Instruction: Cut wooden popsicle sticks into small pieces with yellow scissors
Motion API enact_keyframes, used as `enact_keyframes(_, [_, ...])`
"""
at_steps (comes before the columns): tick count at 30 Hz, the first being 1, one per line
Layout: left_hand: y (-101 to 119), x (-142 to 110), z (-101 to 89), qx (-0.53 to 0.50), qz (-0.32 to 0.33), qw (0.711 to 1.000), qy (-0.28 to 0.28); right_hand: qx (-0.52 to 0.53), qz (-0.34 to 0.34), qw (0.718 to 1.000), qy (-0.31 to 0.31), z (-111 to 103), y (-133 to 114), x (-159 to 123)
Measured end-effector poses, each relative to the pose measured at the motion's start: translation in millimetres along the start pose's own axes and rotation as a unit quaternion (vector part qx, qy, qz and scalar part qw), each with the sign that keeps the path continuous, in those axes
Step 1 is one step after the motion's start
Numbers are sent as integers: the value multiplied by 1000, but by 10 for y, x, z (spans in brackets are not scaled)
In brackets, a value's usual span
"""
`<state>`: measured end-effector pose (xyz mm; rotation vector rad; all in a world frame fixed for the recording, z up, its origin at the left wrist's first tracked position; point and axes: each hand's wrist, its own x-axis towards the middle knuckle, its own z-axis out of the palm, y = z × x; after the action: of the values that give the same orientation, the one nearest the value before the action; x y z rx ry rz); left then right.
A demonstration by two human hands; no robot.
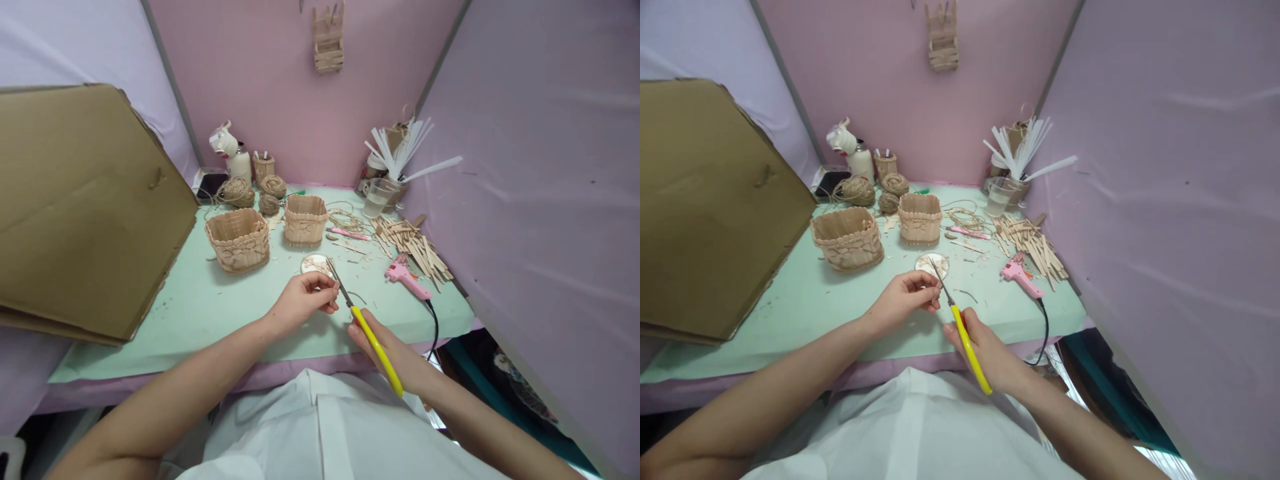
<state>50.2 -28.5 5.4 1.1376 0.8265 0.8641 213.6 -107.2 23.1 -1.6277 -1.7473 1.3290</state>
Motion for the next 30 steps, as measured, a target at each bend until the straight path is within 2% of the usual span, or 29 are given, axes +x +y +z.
enact_keyframes(9, [-16,7,-43,22,-1,999,-40,-38,-6,999,5,37,104,18])
enact_keyframes(16, [-81,5,-25,16,-83,991,-107,-76,7,997,-8,12,264,-129])
enact_keyframes(21, [-147,-4,49,41,-108,984,-133,-67,45,997,-5,16,399,-269])
enact_keyframes(25, [-156,-24,107,66,-124,982,-128,-86,69,994,-12,-50,355,-314])
enact_keyframes(30, [-127,-31,132,75,-115,980,-142,-70,59,995,-42,-146,213,-321])
